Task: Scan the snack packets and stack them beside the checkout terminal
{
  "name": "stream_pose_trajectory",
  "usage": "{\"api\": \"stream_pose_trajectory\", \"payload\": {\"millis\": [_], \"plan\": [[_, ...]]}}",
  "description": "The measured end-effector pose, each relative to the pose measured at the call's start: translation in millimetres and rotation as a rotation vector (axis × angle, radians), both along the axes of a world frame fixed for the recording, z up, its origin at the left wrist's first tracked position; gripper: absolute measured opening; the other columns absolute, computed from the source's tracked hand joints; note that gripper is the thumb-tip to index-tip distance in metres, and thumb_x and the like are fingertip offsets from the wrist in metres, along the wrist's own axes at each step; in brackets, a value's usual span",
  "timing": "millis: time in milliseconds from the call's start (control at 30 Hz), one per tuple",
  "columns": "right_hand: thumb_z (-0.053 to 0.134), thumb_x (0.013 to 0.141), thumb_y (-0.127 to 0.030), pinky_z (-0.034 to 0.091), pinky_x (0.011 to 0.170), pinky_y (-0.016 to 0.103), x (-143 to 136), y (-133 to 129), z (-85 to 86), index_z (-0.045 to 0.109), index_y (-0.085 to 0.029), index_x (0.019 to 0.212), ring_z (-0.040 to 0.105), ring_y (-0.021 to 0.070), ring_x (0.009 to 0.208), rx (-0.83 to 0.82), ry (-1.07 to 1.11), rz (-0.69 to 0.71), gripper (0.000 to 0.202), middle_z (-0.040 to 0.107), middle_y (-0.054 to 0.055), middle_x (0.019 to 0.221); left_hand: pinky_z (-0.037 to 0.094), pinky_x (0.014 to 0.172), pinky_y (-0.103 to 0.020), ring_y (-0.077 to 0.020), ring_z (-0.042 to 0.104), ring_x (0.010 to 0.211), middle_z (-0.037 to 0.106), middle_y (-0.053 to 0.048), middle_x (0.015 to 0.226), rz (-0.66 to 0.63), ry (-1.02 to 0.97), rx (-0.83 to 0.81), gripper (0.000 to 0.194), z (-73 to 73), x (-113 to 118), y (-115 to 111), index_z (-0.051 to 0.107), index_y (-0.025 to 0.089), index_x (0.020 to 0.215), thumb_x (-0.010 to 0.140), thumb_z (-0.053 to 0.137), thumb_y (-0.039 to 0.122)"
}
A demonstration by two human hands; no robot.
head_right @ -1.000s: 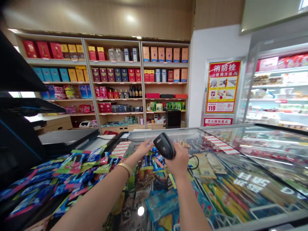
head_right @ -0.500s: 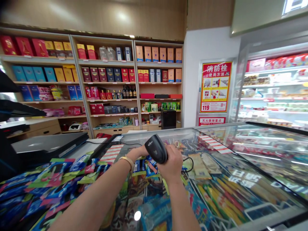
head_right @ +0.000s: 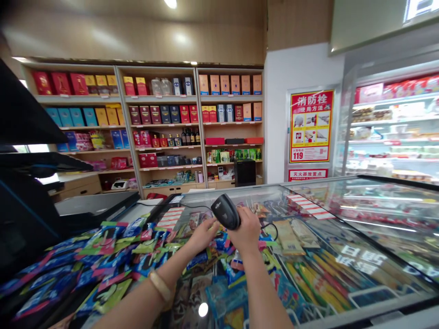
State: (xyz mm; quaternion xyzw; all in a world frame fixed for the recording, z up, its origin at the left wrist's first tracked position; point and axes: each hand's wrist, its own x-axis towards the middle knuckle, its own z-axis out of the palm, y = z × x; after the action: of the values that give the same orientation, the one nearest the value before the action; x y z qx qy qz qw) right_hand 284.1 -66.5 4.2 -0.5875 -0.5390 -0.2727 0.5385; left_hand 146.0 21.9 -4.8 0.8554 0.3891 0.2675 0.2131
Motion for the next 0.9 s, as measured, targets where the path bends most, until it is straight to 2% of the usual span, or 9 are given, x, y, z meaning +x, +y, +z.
{"api": "stream_pose_trajectory", "payload": {"millis": [67,167,267,367,467,567,733,800,900], "plan": [[0.057,0.068,-0.022,0.037,0.067,0.028,-0.1,0.8,-1.2,0.058,-0.020,0.080,0.056,0.0194,0.074,-0.009,-0.001,-0.002,0.012,0.060,0.003,0.076,0.037,0.104,-0.035,-0.0260,0.053,0.123,0.060,-0.013,0.130,0.076,0.121,0.052,0.053,4.0,-21.0,-14.7,0.055,0.016,0.129,0.082,0.048,0.038],[0.057,0.068,-0.022,0.037,0.066,0.027,-2.3,-0.2,-0.7,0.057,-0.020,0.077,0.056,0.0190,0.072,-0.016,-0.013,0.009,0.010,0.059,0.003,0.075,0.036,0.102,-0.047,-0.0361,0.056,0.116,0.066,-0.017,0.118,0.136,0.318,0.145,0.072,1.9,-50.5,-33.6,0.053,0.018,0.131,0.064,0.067,0.040],[0.056,0.069,-0.021,0.038,0.067,0.027,-5.0,-1.6,0.9,0.057,-0.020,0.076,0.056,0.0189,0.073,-0.020,-0.033,0.033,0.007,0.058,0.003,0.074,0.035,0.101,-0.052,-0.0391,0.059,0.108,0.070,-0.017,0.106,0.118,0.211,0.185,0.064,-5.7,-68.0,-43.3,0.062,0.021,0.119,0.056,0.070,0.024],[0.056,0.069,-0.022,0.038,0.065,0.027,-5.2,-0.6,0.8,0.058,-0.020,0.077,0.056,0.0187,0.070,-0.005,-0.042,0.032,0.009,0.059,0.003,0.074,0.038,0.099,-0.049,-0.0356,0.062,0.101,0.072,-0.011,0.100,0.080,0.004,0.135,0.053,-9.2,-74.2,-42.8,0.068,0.025,0.104,0.052,0.069,0.015],[0.057,0.068,-0.022,0.038,0.063,0.027,-2.1,2.4,-1.7,0.060,-0.020,0.080,0.056,0.0184,0.068,0.017,-0.052,0.027,0.013,0.060,0.002,0.073,0.047,0.089,-0.041,-0.0294,0.066,0.091,0.072,-0.007,0.092,0.022,-0.254,-0.065,0.047,-3.7,-76.4,-38.7,0.068,0.023,0.100,0.054,0.073,0.019],[0.056,0.068,-0.021,0.038,0.062,0.027,1.5,4.8,-5.1,0.060,-0.020,0.083,0.057,0.0187,0.069,0.003,-0.081,0.039,0.015,0.060,0.002,0.073,0.053,0.079,-0.035,-0.0232,0.067,0.086,0.072,-0.006,0.090,-0.025,-0.640,-0.417,0.041,6.2,-80.3,-35.7,0.066,0.019,0.102,0.062,0.074,0.025],[0.056,0.069,-0.021,0.040,0.066,0.028,-0.8,3.2,-5.2,0.058,-0.020,0.078,0.057,0.0193,0.071,-0.012,-0.114,0.089,0.009,0.059,0.002,0.074,0.056,0.065,-0.030,-0.0187,0.070,0.074,0.072,-0.009,0.086,-0.006,-1.176,-1.027,0.025,17.5,-90.4,-31.0,0.063,0.013,0.096,0.087,0.052,0.034],[0.055,0.069,-0.021,0.040,0.066,0.028,-4.9,0.6,-2.6,0.059,-0.020,0.078,0.057,0.0187,0.072,-0.025,-0.140,0.130,0.010,0.059,0.003,0.075,0.055,0.062,-0.027,-0.0166,0.069,0.070,0.072,-0.009,0.083,-0.008,-1.269,-1.148,0.029,18.7,-93.1,-28.8,0.063,0.011,0.097,0.092,0.044,0.032],[0.055,0.069,-0.021,0.039,0.064,0.027,-11.9,-4.1,2.5,0.060,-0.020,0.079,0.056,0.0181,0.070,-0.070,-0.187,0.193,0.011,0.060,0.003,0.075,0.054,0.062,-0.025,-0.0142,0.067,0.067,0.071,-0.009,0.084,-0.028,-1.314,-1.179,0.031,16.2,-94.2,-25.5,0.063,0.011,0.097,0.092,0.043,0.034]]}}
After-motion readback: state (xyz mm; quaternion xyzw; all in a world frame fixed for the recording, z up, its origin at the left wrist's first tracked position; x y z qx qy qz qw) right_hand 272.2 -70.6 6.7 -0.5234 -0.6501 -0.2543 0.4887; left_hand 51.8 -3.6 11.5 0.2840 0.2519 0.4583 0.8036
